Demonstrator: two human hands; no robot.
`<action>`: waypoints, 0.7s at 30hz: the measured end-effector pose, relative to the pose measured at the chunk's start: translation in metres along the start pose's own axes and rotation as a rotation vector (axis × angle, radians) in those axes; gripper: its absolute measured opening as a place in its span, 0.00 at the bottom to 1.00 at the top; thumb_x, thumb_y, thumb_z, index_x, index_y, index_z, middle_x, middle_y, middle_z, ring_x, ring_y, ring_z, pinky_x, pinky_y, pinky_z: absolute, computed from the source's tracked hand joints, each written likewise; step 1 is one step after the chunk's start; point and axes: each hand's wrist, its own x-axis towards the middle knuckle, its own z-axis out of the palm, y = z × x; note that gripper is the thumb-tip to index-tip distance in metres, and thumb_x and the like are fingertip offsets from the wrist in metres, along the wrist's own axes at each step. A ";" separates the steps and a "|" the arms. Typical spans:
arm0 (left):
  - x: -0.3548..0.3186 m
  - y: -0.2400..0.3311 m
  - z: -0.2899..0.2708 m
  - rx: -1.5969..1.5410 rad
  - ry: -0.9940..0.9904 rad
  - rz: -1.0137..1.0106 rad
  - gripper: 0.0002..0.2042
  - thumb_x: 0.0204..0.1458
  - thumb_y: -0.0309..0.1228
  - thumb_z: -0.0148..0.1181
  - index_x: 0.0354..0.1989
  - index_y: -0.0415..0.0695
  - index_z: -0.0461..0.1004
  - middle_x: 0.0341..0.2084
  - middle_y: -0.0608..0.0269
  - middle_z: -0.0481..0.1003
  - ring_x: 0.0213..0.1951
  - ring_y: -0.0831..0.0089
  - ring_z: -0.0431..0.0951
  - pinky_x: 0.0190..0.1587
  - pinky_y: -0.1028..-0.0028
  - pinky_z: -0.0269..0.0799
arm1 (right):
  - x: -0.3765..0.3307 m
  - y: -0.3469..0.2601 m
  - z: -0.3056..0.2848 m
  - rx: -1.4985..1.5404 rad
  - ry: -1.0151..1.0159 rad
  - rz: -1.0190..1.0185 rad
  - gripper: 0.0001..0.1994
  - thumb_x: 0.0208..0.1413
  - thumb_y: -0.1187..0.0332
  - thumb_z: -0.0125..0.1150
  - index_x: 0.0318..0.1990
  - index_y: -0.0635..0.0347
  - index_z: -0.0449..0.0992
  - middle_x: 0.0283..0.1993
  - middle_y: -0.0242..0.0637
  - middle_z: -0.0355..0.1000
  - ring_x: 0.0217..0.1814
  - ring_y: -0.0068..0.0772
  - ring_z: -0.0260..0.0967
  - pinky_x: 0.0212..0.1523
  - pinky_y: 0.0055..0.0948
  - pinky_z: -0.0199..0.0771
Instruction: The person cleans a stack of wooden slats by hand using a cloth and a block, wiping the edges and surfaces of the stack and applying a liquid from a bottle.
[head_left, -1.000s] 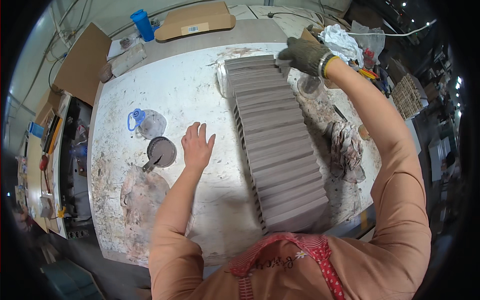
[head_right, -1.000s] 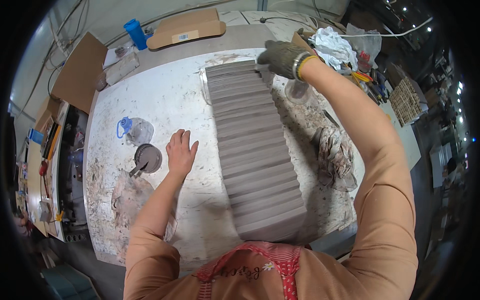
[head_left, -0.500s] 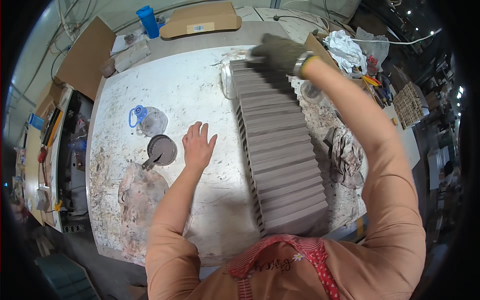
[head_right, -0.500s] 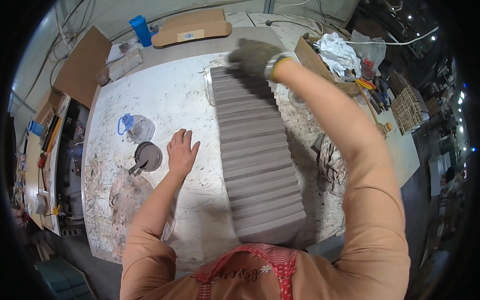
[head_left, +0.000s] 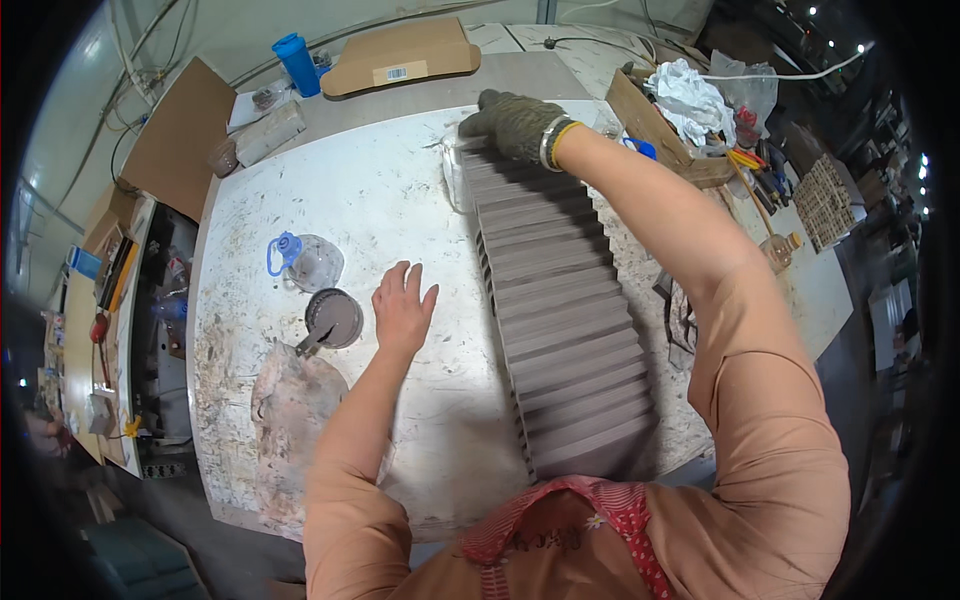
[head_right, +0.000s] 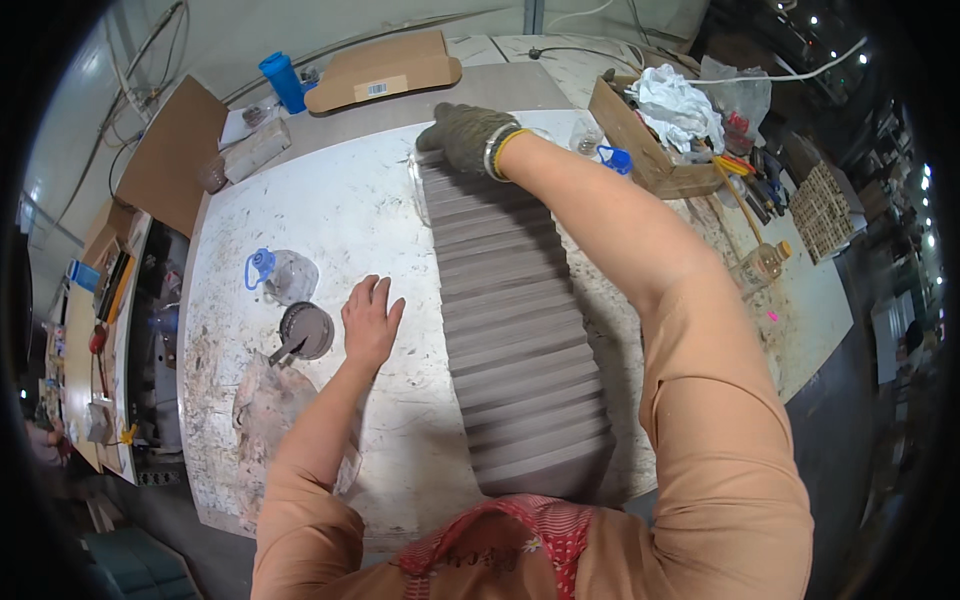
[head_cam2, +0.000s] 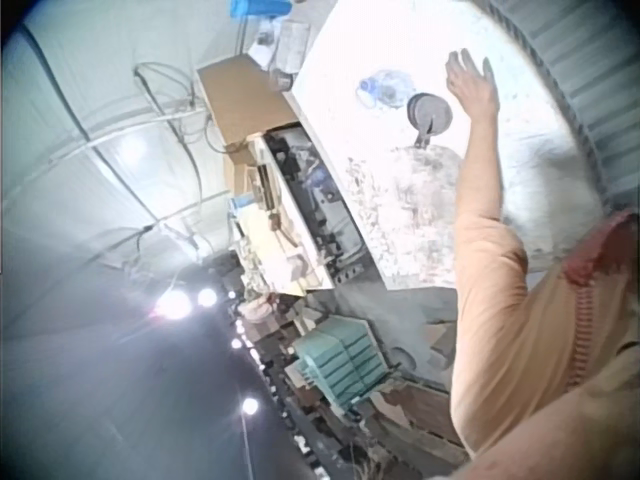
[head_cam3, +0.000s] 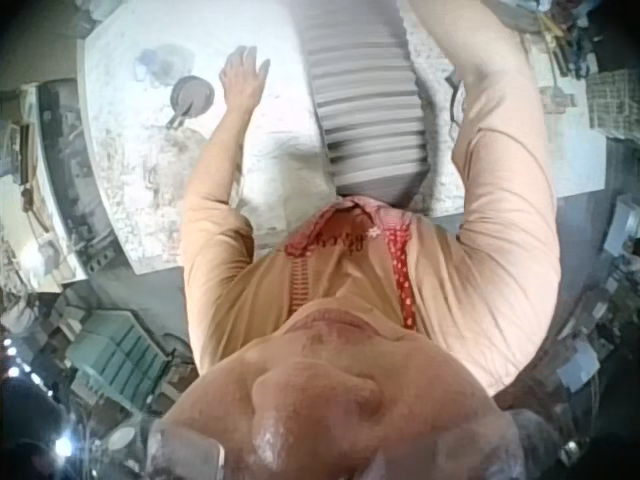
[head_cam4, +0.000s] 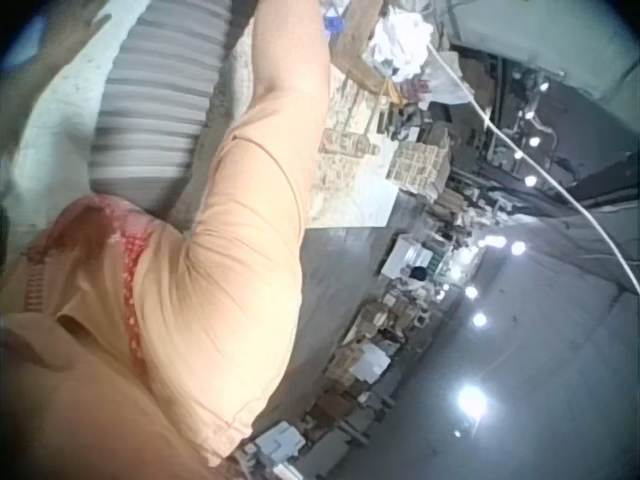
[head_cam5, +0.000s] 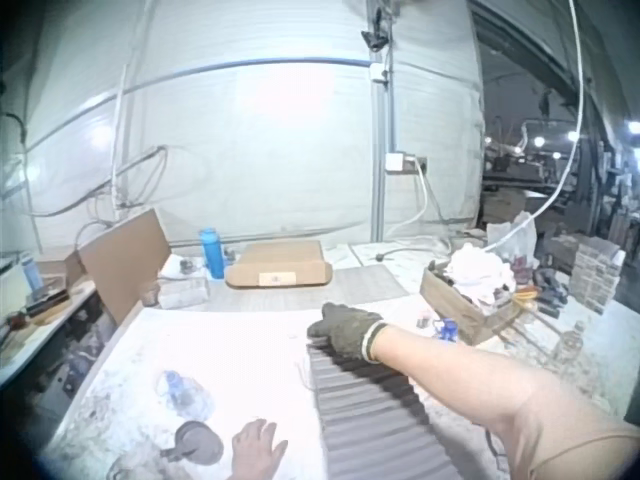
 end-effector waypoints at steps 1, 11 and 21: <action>0.001 -0.003 -0.001 0.007 -0.002 0.008 0.23 0.52 0.41 0.58 0.53 0.42 0.67 0.53 0.56 0.64 0.56 0.61 0.62 0.54 0.59 0.57 | -0.001 0.012 0.000 0.005 0.007 0.006 0.14 0.54 0.68 0.51 0.47 0.45 0.76 0.49 0.47 0.67 0.51 0.48 0.69 0.54 0.37 0.67; 0.001 0.006 -0.006 0.020 -0.030 -0.020 0.22 0.52 0.41 0.57 0.53 0.43 0.68 0.53 0.56 0.64 0.57 0.61 0.62 0.55 0.58 0.57 | 0.001 0.014 -0.009 -0.046 0.010 -0.008 0.12 0.56 0.63 0.49 0.45 0.45 0.77 0.50 0.47 0.68 0.51 0.49 0.69 0.53 0.40 0.68; 0.002 0.007 -0.010 0.051 -0.056 -0.054 0.23 0.52 0.41 0.57 0.54 0.44 0.67 0.54 0.57 0.64 0.58 0.61 0.61 0.55 0.58 0.56 | -0.051 0.075 -0.018 -0.046 0.014 0.162 0.13 0.54 0.71 0.54 0.47 0.47 0.76 0.51 0.49 0.65 0.51 0.49 0.69 0.56 0.36 0.67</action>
